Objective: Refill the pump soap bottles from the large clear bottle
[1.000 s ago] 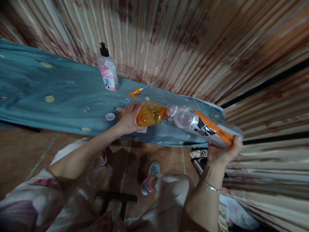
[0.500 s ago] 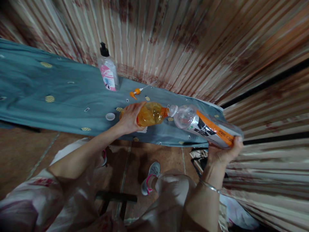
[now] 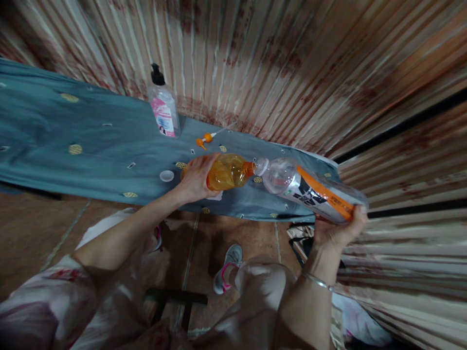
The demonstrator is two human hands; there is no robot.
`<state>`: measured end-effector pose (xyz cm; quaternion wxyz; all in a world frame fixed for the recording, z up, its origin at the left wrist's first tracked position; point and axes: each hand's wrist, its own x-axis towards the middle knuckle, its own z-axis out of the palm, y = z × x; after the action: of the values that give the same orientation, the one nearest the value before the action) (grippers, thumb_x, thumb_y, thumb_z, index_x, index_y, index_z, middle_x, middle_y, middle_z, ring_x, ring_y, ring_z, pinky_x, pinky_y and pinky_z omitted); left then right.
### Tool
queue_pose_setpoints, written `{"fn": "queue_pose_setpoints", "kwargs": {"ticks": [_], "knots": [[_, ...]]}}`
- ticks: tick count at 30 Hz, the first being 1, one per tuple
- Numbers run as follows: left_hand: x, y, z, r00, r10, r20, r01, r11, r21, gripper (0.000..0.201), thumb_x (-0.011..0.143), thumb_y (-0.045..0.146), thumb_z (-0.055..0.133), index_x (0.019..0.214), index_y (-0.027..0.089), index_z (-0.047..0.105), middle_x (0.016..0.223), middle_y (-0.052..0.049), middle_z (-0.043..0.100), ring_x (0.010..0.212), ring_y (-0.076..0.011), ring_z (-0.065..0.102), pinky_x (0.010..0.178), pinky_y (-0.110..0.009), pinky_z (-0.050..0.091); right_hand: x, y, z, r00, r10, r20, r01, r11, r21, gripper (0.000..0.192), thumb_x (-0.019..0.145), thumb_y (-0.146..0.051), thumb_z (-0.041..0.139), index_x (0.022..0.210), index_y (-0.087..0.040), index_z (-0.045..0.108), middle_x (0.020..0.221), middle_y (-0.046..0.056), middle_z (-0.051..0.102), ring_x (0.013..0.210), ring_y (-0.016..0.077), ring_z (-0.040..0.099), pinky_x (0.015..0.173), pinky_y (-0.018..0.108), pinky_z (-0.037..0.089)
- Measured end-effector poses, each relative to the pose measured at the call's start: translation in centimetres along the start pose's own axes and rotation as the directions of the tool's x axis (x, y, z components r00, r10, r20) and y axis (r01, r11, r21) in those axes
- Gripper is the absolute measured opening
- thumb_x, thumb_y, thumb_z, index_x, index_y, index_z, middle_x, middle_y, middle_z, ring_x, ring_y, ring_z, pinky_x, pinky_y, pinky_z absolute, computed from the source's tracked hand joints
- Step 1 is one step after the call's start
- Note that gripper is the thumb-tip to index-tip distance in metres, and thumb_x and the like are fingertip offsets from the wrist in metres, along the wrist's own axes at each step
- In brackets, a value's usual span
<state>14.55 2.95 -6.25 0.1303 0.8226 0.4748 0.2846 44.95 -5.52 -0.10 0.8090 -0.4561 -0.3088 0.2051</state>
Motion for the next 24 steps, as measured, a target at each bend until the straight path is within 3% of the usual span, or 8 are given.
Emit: {"fn": "queue_pose_setpoints", "kwargs": {"ticks": [12,18,24], "knots": [[-0.04,-0.04,0.04,1.0,0.005,-0.008,-0.004,1.0,0.004,0.093,0.062,0.036,0.073,0.142,0.019,0.029,0.129,-0.013,0.051,0.117,-0.0327,0.047,0.101,-0.047,0.034,0.14,0.16,-0.33,1.0,0.001,0.001,-0.001,1.0,0.008,0.04,0.063,-0.055,0.059,0.082,-0.02,0.063,0.075,-0.003,0.059,0.074,0.014,0.061,0.054,0.025,0.051],[-0.03,0.01,-0.01,1.0,0.005,-0.002,-0.005,1.0,0.007,0.093,0.062,0.037,0.073,0.142,0.019,0.029,0.129,-0.013,0.051,0.117,-0.0327,0.047,0.101,-0.047,0.034,0.01,0.02,-0.11,0.999,-0.02,0.025,0.02,1.0,0.009,0.038,0.063,-0.054,0.059,0.08,-0.02,0.062,0.074,-0.004,0.058,0.076,0.0131,0.061,0.062,0.025,0.053],[-0.02,0.01,-0.05,1.0,-0.002,0.003,0.002,1.0,-0.004,0.093,0.062,0.035,0.073,0.142,0.02,0.028,0.13,-0.012,0.05,0.118,-0.0322,0.047,0.102,-0.047,0.034,-0.09,-0.12,0.12,1.0,0.0,-0.013,0.0,1.0,0.0,0.041,0.059,-0.054,0.061,0.08,-0.019,0.061,0.074,-0.003,0.057,0.074,0.014,0.06,0.056,0.025,0.052]]}}
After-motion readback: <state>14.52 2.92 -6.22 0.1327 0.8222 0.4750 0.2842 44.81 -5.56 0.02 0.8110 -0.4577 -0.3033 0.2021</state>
